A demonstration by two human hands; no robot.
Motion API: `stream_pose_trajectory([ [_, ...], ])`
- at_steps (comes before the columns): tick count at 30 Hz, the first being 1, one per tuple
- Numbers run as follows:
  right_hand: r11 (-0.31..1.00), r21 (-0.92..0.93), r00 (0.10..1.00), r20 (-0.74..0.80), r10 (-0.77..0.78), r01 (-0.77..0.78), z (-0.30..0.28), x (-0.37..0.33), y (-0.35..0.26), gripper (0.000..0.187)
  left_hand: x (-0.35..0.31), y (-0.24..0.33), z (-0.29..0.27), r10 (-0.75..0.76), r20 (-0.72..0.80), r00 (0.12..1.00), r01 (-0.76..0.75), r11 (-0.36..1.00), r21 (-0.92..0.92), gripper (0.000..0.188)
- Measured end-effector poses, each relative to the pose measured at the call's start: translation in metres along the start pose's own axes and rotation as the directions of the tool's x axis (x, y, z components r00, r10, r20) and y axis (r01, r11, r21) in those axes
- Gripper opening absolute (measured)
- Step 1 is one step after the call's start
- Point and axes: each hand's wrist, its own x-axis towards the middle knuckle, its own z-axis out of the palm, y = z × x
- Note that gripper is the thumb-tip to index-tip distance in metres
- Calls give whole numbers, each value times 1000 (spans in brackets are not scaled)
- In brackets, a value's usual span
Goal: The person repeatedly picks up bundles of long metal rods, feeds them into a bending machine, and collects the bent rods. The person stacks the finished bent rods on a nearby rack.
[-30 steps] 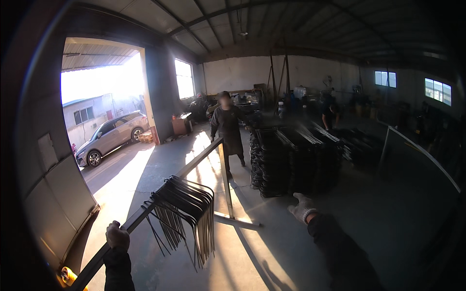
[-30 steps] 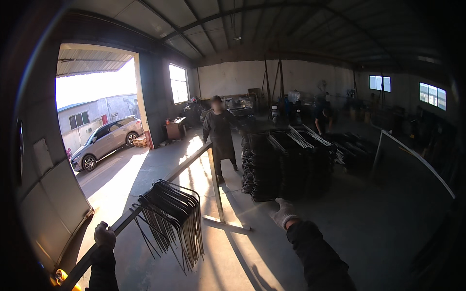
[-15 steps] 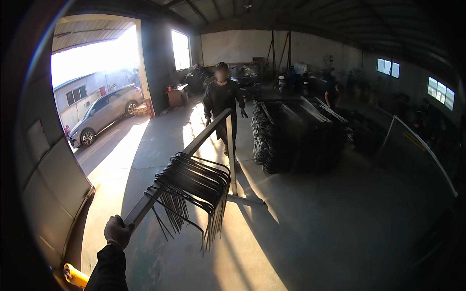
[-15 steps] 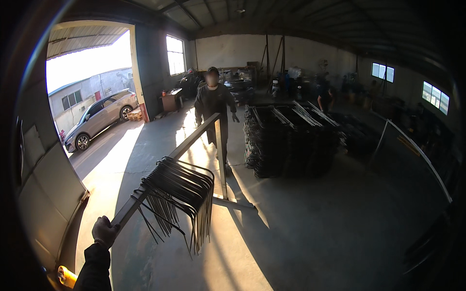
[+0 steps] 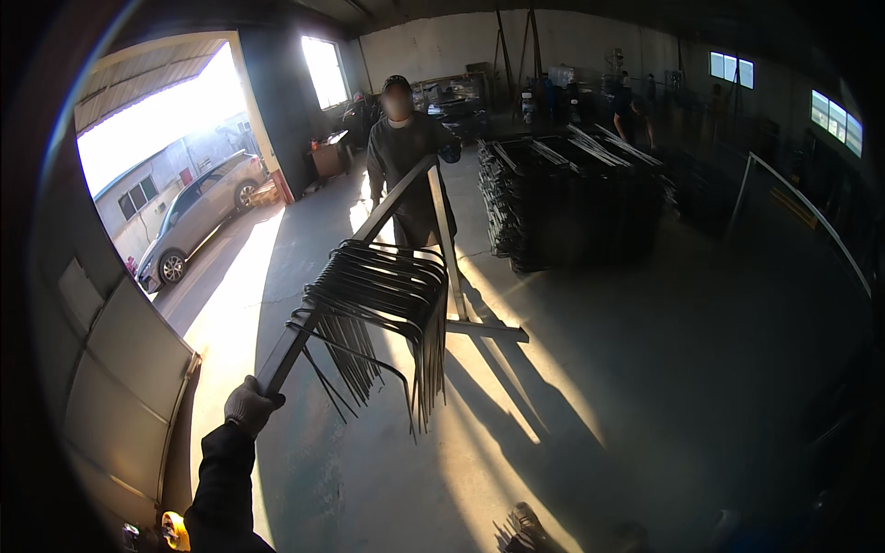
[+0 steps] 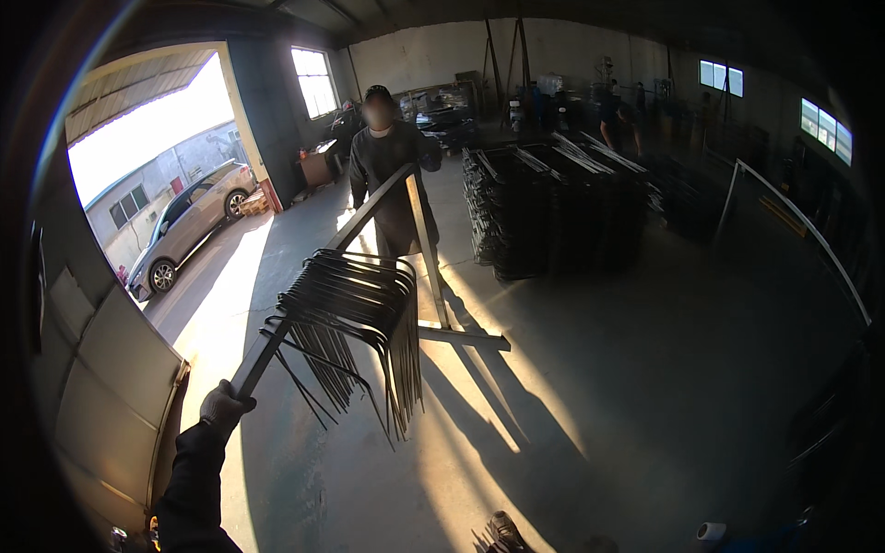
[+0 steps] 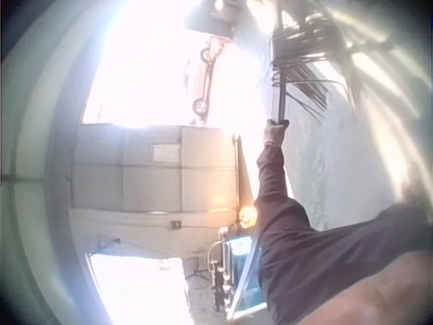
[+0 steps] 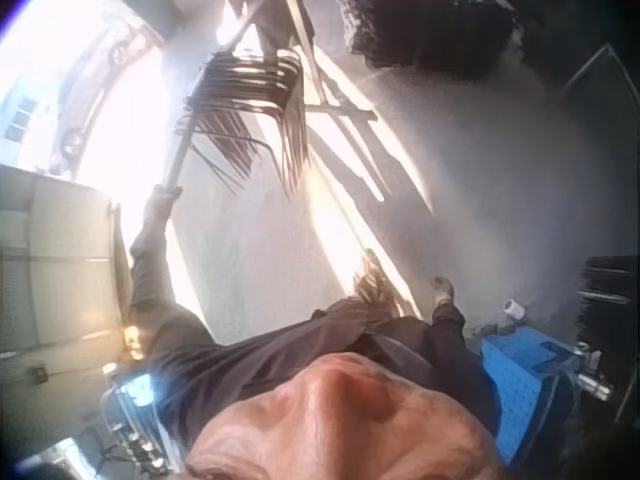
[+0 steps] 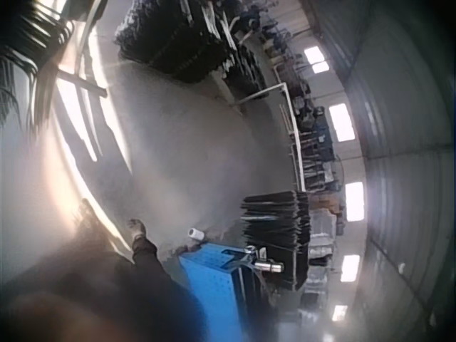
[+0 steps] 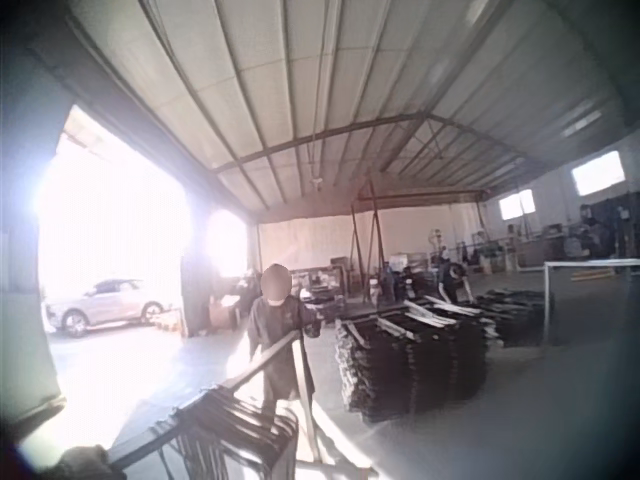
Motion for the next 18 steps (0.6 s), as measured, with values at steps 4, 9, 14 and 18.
stream_pose_trajectory([
  [4, 984, -165, 998, -24, 63, -66, -14, -40, 74, 69, -3, -2, -3, -20, 12, 1000, 19, 1000, 18, 62],
  [9, 994, 102, 994, 109, 30, -41, -46, -114, 152, 43, -6, -1, -9, -16, 43, 999, 19, 998, -64, 59],
  [14, 958, -227, 985, -44, 170, -175, -23, -81, 126, 40, -8, 2, -13, -13, 44, 999, 14, 999, -31, 59],
  [18, 952, -260, 987, -37, 157, -161, -10, -80, 100, 38, -9, 3, -13, -24, 60, 998, 27, 999, -48, 60],
])
